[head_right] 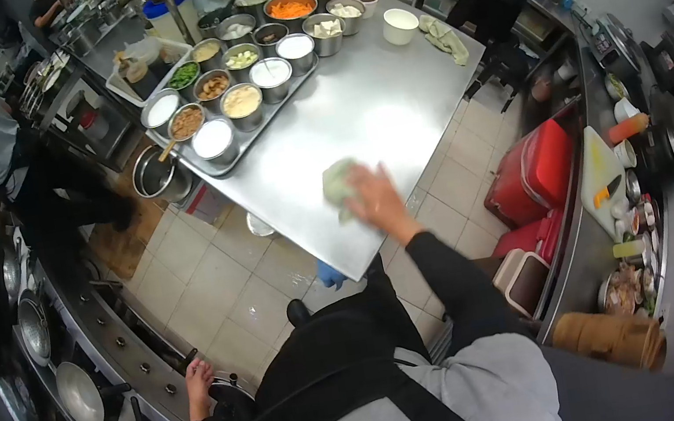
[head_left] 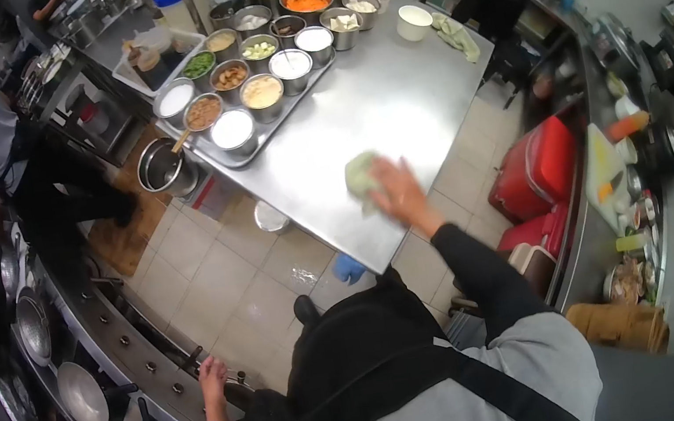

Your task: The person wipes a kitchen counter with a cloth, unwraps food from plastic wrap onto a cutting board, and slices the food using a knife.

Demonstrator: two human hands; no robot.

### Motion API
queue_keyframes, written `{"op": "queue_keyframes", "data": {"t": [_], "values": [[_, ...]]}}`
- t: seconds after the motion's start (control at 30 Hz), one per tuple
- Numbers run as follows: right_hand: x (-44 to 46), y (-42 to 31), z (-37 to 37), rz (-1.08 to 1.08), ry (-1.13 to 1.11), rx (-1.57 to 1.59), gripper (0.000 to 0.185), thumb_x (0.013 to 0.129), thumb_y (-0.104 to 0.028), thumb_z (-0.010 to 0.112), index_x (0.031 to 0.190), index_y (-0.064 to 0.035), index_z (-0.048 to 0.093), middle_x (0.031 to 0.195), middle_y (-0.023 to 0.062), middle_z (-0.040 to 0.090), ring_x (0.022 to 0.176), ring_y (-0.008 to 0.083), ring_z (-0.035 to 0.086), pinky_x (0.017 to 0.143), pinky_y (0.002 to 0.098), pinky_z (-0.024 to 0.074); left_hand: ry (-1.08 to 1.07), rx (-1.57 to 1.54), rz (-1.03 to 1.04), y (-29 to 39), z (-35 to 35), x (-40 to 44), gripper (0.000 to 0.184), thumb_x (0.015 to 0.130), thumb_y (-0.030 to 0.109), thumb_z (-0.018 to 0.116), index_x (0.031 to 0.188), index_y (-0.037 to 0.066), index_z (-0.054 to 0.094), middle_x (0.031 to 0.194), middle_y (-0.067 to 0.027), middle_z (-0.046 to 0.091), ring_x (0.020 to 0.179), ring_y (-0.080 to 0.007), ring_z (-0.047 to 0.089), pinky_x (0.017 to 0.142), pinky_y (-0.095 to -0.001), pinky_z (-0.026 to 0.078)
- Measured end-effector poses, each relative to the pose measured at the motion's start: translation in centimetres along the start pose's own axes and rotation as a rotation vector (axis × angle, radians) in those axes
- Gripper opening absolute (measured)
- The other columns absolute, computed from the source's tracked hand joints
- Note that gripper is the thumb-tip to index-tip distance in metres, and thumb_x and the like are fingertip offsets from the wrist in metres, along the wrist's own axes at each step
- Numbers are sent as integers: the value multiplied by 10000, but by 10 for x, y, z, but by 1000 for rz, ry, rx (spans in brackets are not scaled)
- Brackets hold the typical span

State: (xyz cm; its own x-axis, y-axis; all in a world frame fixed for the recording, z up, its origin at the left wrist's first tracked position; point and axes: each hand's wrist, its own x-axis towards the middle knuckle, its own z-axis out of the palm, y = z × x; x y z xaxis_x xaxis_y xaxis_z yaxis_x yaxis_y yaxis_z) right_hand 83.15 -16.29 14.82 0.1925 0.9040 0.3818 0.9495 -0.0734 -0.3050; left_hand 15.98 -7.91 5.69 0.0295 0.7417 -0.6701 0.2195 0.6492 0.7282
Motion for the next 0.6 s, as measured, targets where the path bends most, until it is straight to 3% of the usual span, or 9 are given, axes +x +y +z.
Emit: {"op": "queue_keyframes", "data": {"t": [0.2,0.27,0.33,0.37,0.43,0.47,0.5,0.53,0.6], "values": [[158,274,6,357,381,-150,567,883,-177,649,1346,107,486,1378,319,512,1289,477,461,1114,520,348,-46,-208,-217,-67,49,-94,270,985,221,647,1214,86,601,803,38,594,641,-65,534,559,-195,407],[204,274,32,206,279,-298,522,860,-173,642,1277,119,527,1328,318,540,1247,471,479,1085,495,370,49,-235,-327,-75,100,-148,243,981,216,656,1177,77,618,805,32,604,635,-75,544,569,-207,427],[223,211,107,105,208,-28,309,848,-83,560,1129,46,578,1090,263,602,1041,414,561,943,485,438,111,-50,-291,-92,136,-172,246,958,227,698,1133,63,647,850,9,641,672,-105,586,614,-243,470],[214,130,97,382,-86,510,431,871,-94,568,1282,36,557,1277,262,590,1216,386,527,1041,481,400,111,-41,-302,-98,144,-177,246,958,227,698,1133,63,647,850,9,641,672,-105,586,614,-243,470],[119,10,162,-208,-44,668,386,946,-94,504,1318,0,550,1301,214,586,1244,351,530,1086,451,390,-156,147,-276,-97,162,-161,312,934,243,735,1159,43,654,900,-21,674,739,-119,614,653,-267,490],[81,-35,91,-340,-285,952,319,984,-126,484,1264,6,564,1286,173,594,1262,340,523,1144,431,351,-69,263,-123,-83,187,-167,341,941,259,730,1184,35,648,919,-35,684,751,-111,604,647,-259,471],[71,-43,20,-347,-875,1103,252,962,-152,517,1177,-50,599,1258,122,599,1272,303,520,1179,430,314,-106,276,-122,-67,200,-166,341,941,259,730,1184,35,648,919,-35,684,751,-111,604,647,-259,471],[1,-51,90,-808,-360,1004,164,900,-118,518,1027,-116,623,1164,74,614,1239,280,539,1132,458,347,-55,148,-172,-51,212,-163,325,949,247,720,1181,32,645,930,-44,687,749,-111,602,643,-262,469],[11,23,-5,-689,-251,853,261,772,-108,635,1028,-155,653,1195,33,643,1194,228,580,1074,465,390,-16,17,-213,-49,218,-160,309,957,235,709,1177,29,643,940,-54,689,748,-112,600,639,-265,467]]}}
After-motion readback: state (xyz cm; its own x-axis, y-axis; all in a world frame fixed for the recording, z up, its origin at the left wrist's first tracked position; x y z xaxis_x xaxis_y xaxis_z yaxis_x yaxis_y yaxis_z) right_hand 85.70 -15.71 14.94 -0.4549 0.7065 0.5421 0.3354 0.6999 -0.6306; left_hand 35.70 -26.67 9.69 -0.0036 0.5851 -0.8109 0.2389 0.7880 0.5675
